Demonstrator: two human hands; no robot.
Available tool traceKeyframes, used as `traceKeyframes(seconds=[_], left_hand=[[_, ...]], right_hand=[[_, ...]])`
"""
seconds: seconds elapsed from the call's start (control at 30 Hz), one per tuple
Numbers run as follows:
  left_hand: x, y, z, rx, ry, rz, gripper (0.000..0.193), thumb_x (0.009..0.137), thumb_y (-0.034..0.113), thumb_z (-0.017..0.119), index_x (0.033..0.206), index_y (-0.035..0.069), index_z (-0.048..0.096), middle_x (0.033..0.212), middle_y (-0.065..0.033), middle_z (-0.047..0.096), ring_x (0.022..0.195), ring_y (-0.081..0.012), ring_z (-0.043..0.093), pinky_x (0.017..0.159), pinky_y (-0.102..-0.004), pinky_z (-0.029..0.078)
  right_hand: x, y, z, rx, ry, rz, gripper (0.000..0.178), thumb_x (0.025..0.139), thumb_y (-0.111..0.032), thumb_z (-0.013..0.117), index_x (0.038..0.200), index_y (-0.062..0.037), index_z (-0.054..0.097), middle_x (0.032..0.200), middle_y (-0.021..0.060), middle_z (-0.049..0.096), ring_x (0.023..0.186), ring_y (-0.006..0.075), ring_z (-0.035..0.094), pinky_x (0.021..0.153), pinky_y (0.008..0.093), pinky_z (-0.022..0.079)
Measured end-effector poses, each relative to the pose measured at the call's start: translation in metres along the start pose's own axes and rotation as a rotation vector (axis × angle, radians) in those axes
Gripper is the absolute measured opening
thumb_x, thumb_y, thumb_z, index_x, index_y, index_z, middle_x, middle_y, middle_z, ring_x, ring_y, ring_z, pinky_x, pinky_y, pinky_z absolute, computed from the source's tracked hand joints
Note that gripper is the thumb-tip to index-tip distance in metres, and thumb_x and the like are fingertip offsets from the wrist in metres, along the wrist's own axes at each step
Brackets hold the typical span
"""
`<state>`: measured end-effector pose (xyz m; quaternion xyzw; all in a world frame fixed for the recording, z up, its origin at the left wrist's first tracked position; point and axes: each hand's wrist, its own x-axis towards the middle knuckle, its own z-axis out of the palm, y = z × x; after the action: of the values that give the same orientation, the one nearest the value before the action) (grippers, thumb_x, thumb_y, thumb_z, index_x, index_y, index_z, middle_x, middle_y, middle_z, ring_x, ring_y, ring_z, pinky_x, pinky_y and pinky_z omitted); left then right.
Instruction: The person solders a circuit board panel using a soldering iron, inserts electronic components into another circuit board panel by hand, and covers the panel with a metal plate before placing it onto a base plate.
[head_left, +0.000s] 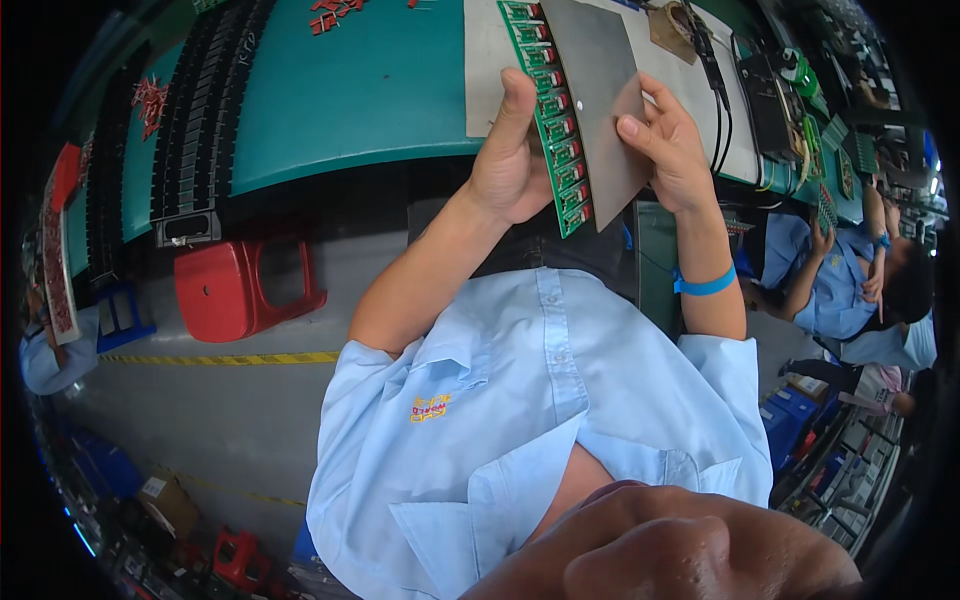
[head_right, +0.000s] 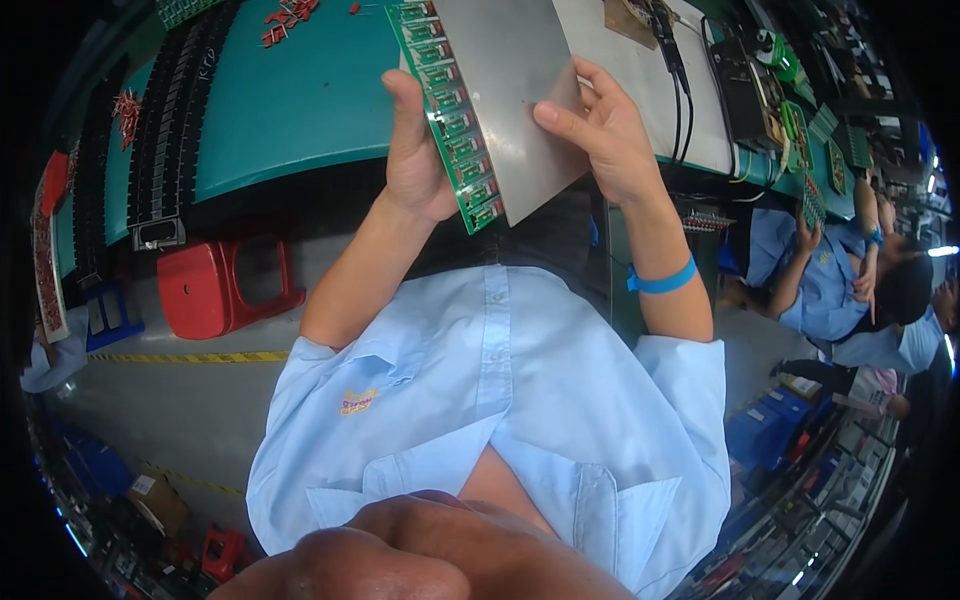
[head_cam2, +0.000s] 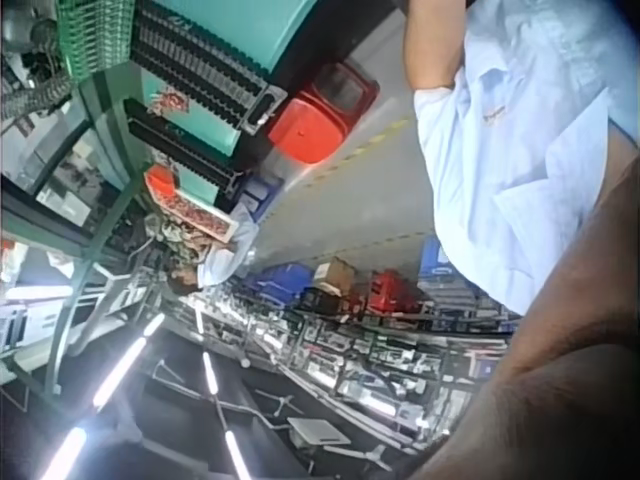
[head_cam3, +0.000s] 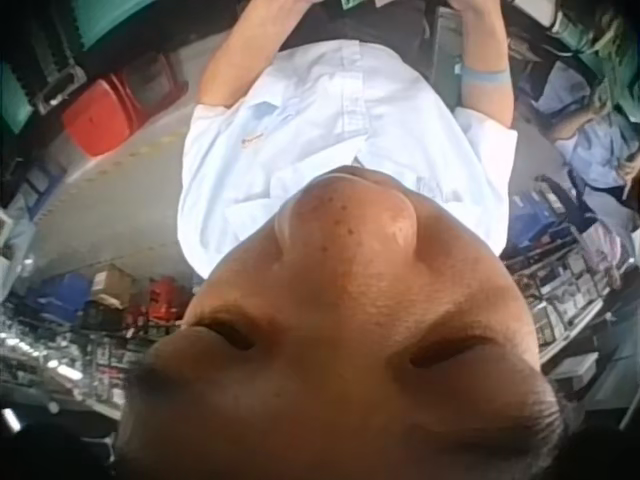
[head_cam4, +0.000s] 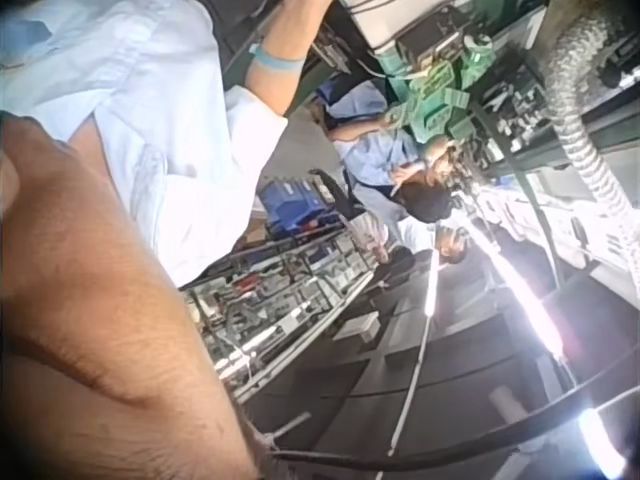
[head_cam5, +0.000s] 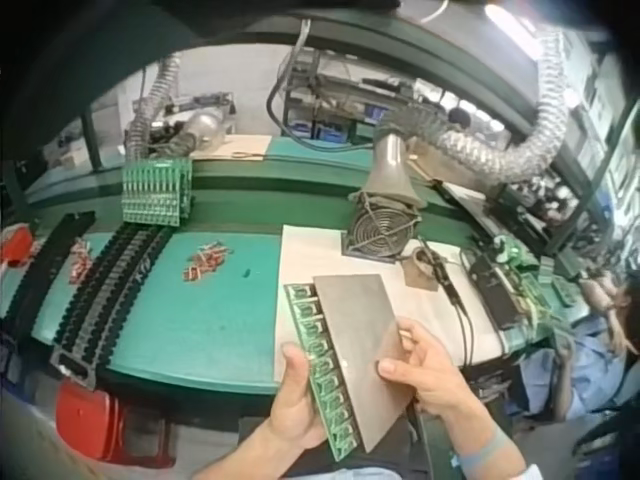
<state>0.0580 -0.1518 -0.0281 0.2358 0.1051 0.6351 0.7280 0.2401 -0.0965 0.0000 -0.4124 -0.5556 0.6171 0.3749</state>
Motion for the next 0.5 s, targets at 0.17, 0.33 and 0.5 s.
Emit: traceKeyframes(seconds=[0.17, 0.33, 0.5], left_hand=[[-0.0005, -0.0016, 0.0025, 0.039, -0.034, -0.007, 0.088, 0.089, 0.078, 0.046, 0.153, 0.02, 0.036, 0.15, -0.0097, 0.049, 0.134, -0.0288, 0.051, 0.112, -0.0528, 0.035], [-0.0018, -0.0025, 0.0061, 0.081, -0.063, -0.011, 0.089, 0.088, 0.079, 0.046, 0.155, 0.021, 0.033, 0.152, -0.009, 0.046, 0.136, -0.029, 0.048, 0.113, -0.0525, 0.034], [-0.0035, -0.0036, 0.0054, 0.139, -0.105, -0.002, 0.09, 0.088, 0.079, 0.045, 0.156, 0.022, 0.031, 0.154, -0.008, 0.044, 0.139, -0.0289, 0.045, 0.115, -0.0525, 0.032]], right_hand=[[-0.0003, -0.0047, -0.004, -0.032, -0.011, -0.001, 0.074, 0.08, -0.013, 0.083, 0.141, 0.0039, 0.044, 0.119, 0.0229, 0.065, 0.106, 0.0297, 0.064, 0.099, 0.037, 0.048], [-0.0026, -0.0063, -0.0082, -0.033, -0.016, -0.006, 0.074, 0.078, -0.014, 0.084, 0.138, 0.0031, 0.045, 0.116, 0.0232, 0.066, 0.104, 0.0308, 0.065, 0.097, 0.038, 0.049], [-0.0055, -0.0087, -0.0087, -0.028, -0.002, -0.027, 0.074, 0.076, -0.014, 0.086, 0.137, 0.0025, 0.046, 0.115, 0.0238, 0.067, 0.101, 0.0316, 0.067, 0.094, 0.0384, 0.051]])
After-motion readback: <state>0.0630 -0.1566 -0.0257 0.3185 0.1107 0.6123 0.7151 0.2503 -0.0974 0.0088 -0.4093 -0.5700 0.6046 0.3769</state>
